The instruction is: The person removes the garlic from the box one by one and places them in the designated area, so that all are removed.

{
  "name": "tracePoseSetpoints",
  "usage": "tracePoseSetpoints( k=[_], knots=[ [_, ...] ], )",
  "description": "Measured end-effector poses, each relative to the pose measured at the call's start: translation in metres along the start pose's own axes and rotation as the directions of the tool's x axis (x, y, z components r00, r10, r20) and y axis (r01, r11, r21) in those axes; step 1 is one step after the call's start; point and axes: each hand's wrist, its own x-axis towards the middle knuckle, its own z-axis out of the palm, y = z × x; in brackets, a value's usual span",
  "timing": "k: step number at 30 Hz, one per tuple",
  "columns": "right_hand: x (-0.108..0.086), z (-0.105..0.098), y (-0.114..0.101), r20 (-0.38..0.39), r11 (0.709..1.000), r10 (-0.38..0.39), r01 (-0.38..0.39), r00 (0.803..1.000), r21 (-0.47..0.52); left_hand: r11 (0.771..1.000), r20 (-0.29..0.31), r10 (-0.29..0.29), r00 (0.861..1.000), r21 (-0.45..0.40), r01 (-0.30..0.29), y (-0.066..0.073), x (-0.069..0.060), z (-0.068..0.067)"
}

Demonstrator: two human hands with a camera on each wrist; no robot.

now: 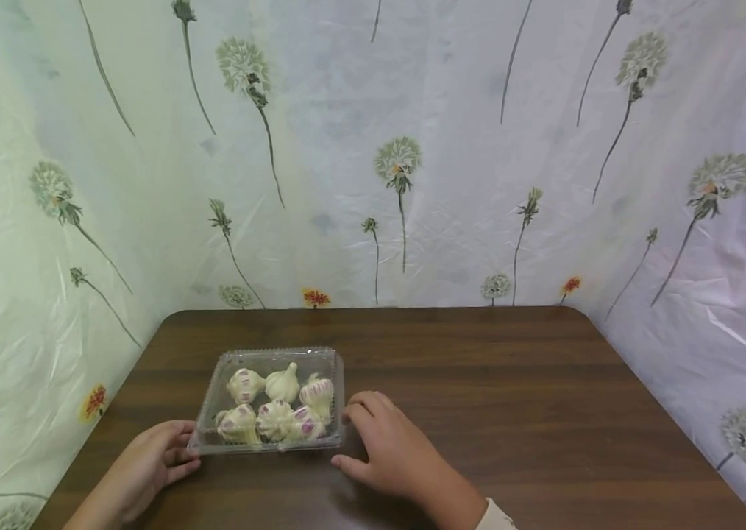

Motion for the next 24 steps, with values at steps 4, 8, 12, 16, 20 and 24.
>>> tracePoseSetpoints(
  k=[4, 8, 12, 16, 20, 24],
  knots=[
    [-0.001, 0.001, 0.0, -0.016, 0.999, -0.027, 0.027, 1.0, 0.02, 0.999, 0.104, 0.004, 0.995, -0.037, 0.0, -0.003, 0.0, -0.006],
    [-0.001, 0.001, 0.0, -0.029, 0.997, -0.063, 0.064, 0.998, 0.037, 0.997, 0.211, 0.019, 0.977, -0.071, -0.004, -0.005, 0.001, -0.012],
    [-0.001, 0.001, -0.001, -0.042, 0.995, -0.091, 0.093, 0.995, 0.044, 0.995, 0.305, 0.027, 0.952, -0.096, 0.003, -0.006, 0.002, -0.017],
    [-0.001, 0.001, -0.001, -0.035, 0.993, -0.101, 0.103, 0.994, 0.059, 0.996, 0.369, 0.023, 0.929, -0.093, 0.012, -0.008, 0.004, -0.02],
    [0.0, 0.001, -0.001, -0.03, 0.992, -0.108, 0.11, 0.994, 0.061, 0.996, 0.39, 0.016, 0.921, -0.084, 0.018, -0.009, 0.004, -0.022],
    [-0.001, 0.003, -0.001, -0.035, 0.992, -0.114, 0.116, 0.993, 0.048, 0.996, 0.4, 0.009, 0.917, -0.087, 0.028, -0.009, 0.005, -0.024]
  ],
)
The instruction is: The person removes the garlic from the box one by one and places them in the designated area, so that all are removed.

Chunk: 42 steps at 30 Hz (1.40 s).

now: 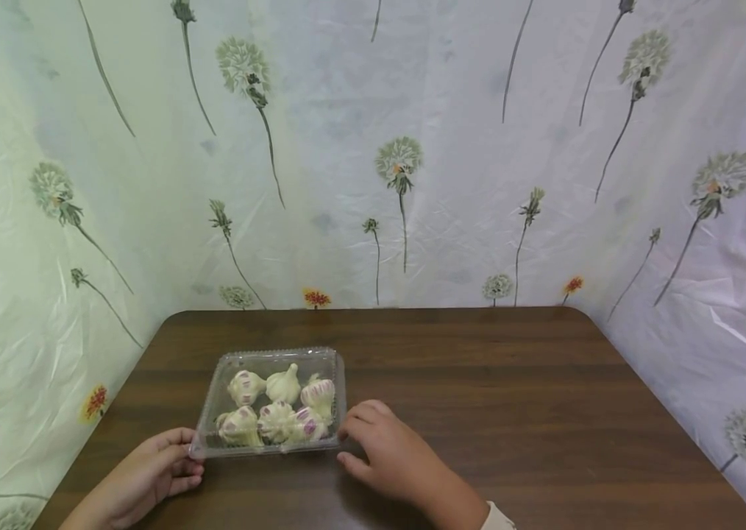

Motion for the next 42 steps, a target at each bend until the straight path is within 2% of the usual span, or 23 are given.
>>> tracePoseSetpoints(
  k=[4, 9, 16, 19, 25, 31, 35, 42],
  knots=[
    [-0.001, 0.003, 0.001, -0.028, 0.999, -0.033, 0.032, 0.999, -0.025, 1.0, 0.026, -0.002, 1.0, -0.014, 0.002, -0.002, -0.001, -0.001],
    [-0.001, 0.006, 0.004, -0.085, 0.995, -0.099, 0.097, 0.991, -0.033, 0.999, 0.079, 0.023, 0.997, -0.047, -0.019, -0.004, -0.002, -0.001],
    [0.002, 0.009, 0.006, -0.131, 0.988, -0.151, 0.143, 0.98, -0.066, 0.993, 0.165, 0.063, 0.984, -0.109, -0.045, -0.003, -0.001, -0.003],
    [0.002, 0.01, 0.005, -0.136, 0.985, -0.163, 0.154, 0.977, -0.075, 0.991, 0.175, 0.062, 0.983, -0.128, -0.039, -0.004, -0.001, -0.004],
    [0.001, 0.012, 0.001, -0.122, 0.989, -0.13, 0.12, 0.984, -0.088, 0.988, 0.195, 0.058, 0.979, -0.15, -0.029, -0.009, 0.0, -0.004],
    [0.004, 0.01, -0.005, -0.128, 0.984, -0.111, 0.091, 0.986, -0.153, 0.987, 0.204, 0.076, 0.976, -0.155, -0.045, -0.009, 0.002, -0.003],
    [0.007, 0.007, -0.009, -0.098, 0.982, -0.085, 0.067, 0.992, -0.175, 0.986, 0.195, 0.077, 0.978, -0.162, -0.045, -0.008, 0.002, -0.002],
    [0.009, 0.0, -0.011, -0.011, 0.991, -0.038, 0.037, 0.999, -0.132, 0.986, 0.203, 0.077, 0.976, -0.163, -0.044, -0.007, 0.003, 0.0]
  ],
)
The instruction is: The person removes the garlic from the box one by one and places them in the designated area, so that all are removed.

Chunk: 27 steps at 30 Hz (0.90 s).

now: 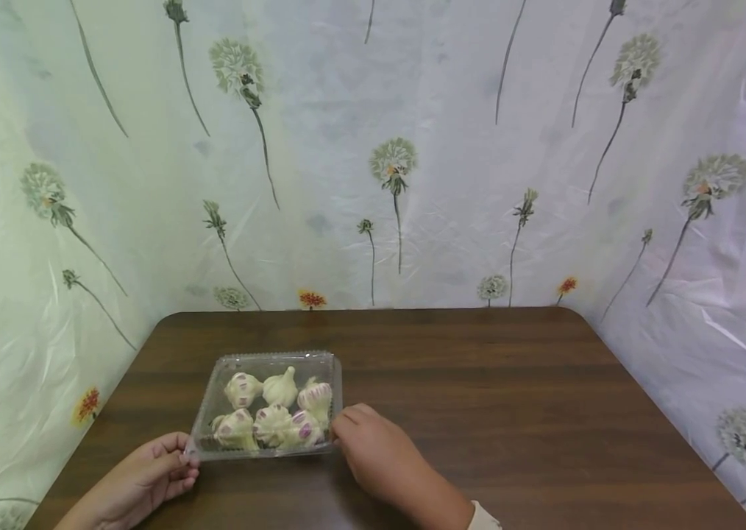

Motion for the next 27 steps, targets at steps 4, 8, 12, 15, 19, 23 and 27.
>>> tracePoseSetpoints(
  k=[4, 8, 12, 15, 19, 23, 27],
  knots=[
    [0.0034, -0.0042, 0.0021, 0.051, 1.0, -0.005, 0.004, 0.999, 0.021, 1.0, -0.012, -0.01, 1.0, 0.01, 0.01, 0.0003, -0.0012, 0.0005],
    [0.0067, -0.0066, 0.004, 0.048, 0.999, -0.01, 0.009, 0.999, 0.034, 1.0, -0.016, -0.009, 1.0, 0.016, 0.009, -0.0002, -0.0012, 0.0],
    [0.0064, -0.0064, 0.0038, 0.03, 0.999, -0.01, 0.009, 0.999, 0.042, 1.0, -0.011, -0.004, 1.0, 0.021, 0.004, -0.0011, -0.0007, -0.0009],
    [0.005, -0.0067, 0.0029, 0.048, 0.999, -0.013, 0.01, 0.999, 0.048, 0.999, -0.015, 0.0, 1.0, 0.037, 0.0, -0.0016, -0.0006, -0.0014],
    [0.004, -0.0077, 0.0021, 0.08, 0.999, -0.002, -0.002, 0.997, 0.052, 0.998, -0.027, 0.008, 1.0, 0.067, -0.006, -0.0019, -0.0003, -0.0014],
    [0.0041, -0.0079, 0.002, 0.087, 0.998, 0.008, -0.013, 0.996, 0.057, 0.995, -0.041, 0.018, 0.999, 0.096, -0.014, -0.003, 0.0011, -0.001],
    [0.0041, -0.0061, 0.0029, 0.056, 0.999, -0.001, -0.001, 0.998, 0.039, 0.987, -0.056, 0.045, 0.997, 0.155, -0.036, -0.0044, 0.0031, -0.0009]
  ],
)
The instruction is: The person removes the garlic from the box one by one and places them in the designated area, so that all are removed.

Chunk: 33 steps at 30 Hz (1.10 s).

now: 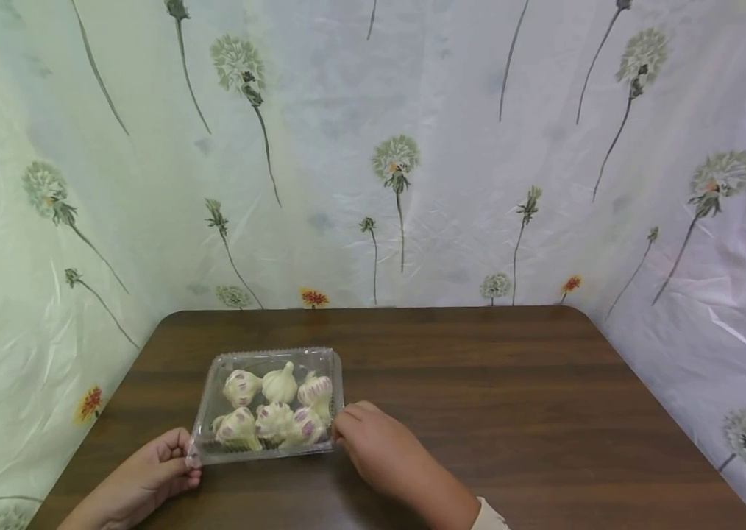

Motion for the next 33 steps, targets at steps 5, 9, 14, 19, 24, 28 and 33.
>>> tracePoseSetpoints(
  k=[5, 9, 14, 19, 24, 28, 33],
  knots=[
    [0.0005, 0.0021, 0.001, -0.03, 1.0, -0.015, 0.014, 0.999, -0.019, 0.995, -0.051, 0.04, 0.998, 0.092, -0.035, -0.001, 0.002, 0.002],
    [0.0016, 0.0025, 0.0014, -0.038, 1.0, -0.012, 0.012, 0.999, -0.002, 0.995, -0.053, 0.024, 0.998, 0.093, -0.019, -0.0021, 0.0036, 0.0037],
    [0.0015, 0.0016, 0.0022, -0.046, 1.0, -0.007, 0.008, 0.999, 0.022, 0.999, 0.009, -0.024, 1.0, 0.021, 0.024, -0.0029, 0.0023, 0.0033],
    [-0.0003, 0.0014, 0.0044, -0.057, 0.998, -0.003, 0.006, 0.998, 0.055, 0.999, 0.024, -0.035, 0.999, -0.032, 0.036, -0.0005, 0.0004, 0.0029],
    [-0.0011, 0.0021, 0.0053, -0.097, 0.996, -0.032, 0.04, 0.995, 0.083, 0.999, 0.042, -0.019, 0.999, -0.027, 0.02, 0.0017, 0.0001, 0.0038],
    [-0.0017, 0.0012, 0.0045, -0.143, 0.995, -0.007, 0.02, 0.99, 0.094, 0.999, 0.057, -0.016, 0.998, -0.033, 0.018, 0.0026, -0.0003, 0.0041],
    [-0.0013, -0.0001, 0.0045, -0.189, 0.993, 0.048, -0.025, 0.981, 0.118, 0.998, 0.04, -0.03, 0.999, -0.048, 0.032, 0.003, 0.0, 0.004]
  ],
)
